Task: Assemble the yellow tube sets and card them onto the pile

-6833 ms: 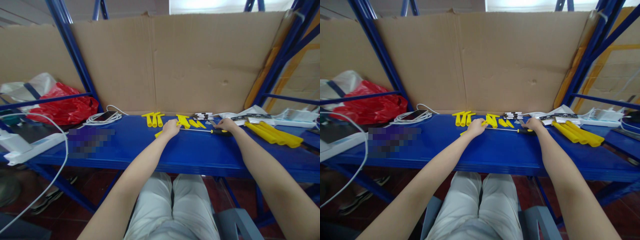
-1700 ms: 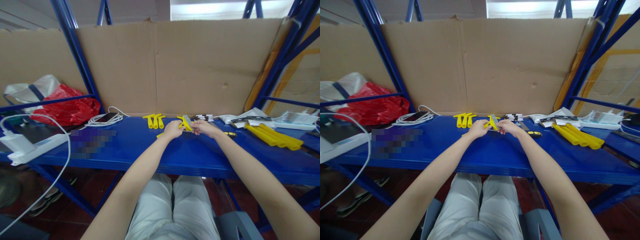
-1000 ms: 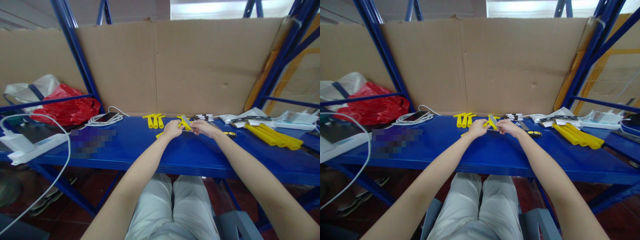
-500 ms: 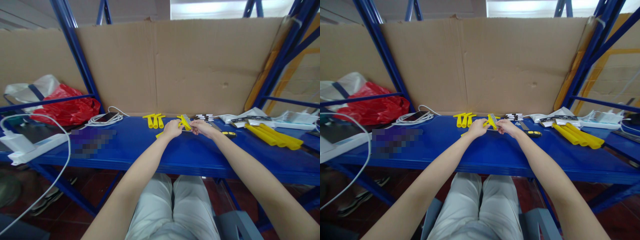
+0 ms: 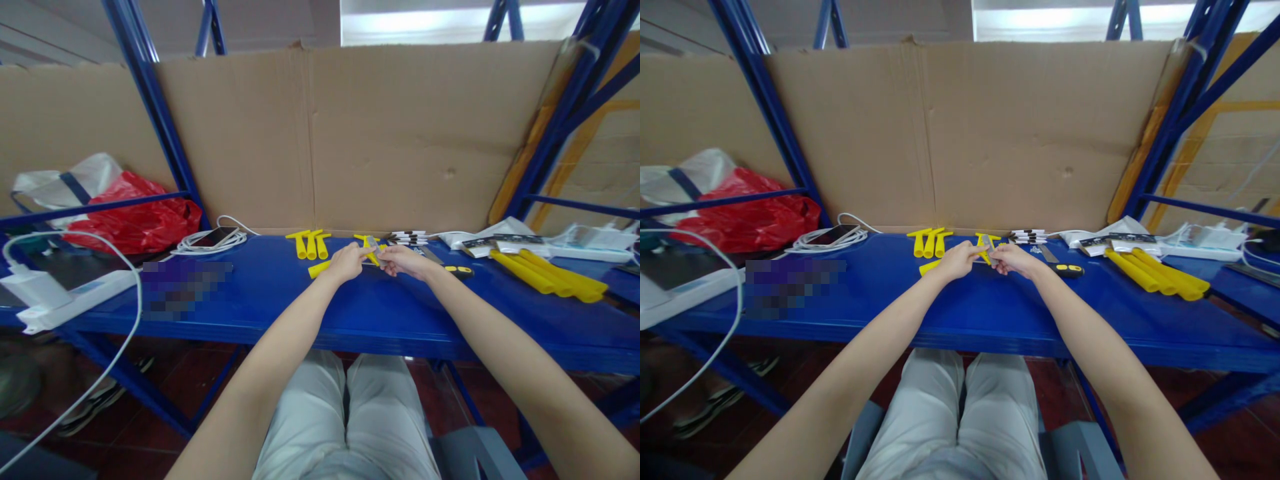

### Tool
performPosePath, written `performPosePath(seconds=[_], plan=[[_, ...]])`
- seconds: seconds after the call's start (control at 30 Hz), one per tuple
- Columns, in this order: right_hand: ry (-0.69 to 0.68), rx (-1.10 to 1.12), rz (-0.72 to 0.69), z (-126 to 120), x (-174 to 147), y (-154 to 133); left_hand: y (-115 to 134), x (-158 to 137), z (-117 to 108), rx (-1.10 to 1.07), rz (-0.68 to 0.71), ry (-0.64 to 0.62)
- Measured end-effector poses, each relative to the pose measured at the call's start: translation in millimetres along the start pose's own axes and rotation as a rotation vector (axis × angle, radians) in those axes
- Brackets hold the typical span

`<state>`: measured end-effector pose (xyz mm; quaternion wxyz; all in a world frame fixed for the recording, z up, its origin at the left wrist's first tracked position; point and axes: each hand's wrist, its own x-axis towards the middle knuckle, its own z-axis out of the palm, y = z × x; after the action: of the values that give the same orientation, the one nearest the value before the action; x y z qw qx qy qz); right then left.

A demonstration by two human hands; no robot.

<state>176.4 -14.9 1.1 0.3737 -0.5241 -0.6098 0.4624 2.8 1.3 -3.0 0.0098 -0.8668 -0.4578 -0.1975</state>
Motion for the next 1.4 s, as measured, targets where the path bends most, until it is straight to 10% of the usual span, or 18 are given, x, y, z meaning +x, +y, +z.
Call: performPosePath(seconds=[1.0, 1.2, 1.4], plan=[[0.195, 0.048, 0.02, -1.8, 4.5, -6.5, 3.4, -0.4, 2.7, 0.058, -0.024, -0.014], [0.593, -0.626, -0.169, -26.8, 12.6, 3.2, 2.8, -0.3, 2.7, 0.041, -0.027, -0.022], [0.524, -1.046, 0.059, -34.1, 15.7, 10.4, 3.2, 0.8, 4.0, 0.038, -0.016, -0.043]])
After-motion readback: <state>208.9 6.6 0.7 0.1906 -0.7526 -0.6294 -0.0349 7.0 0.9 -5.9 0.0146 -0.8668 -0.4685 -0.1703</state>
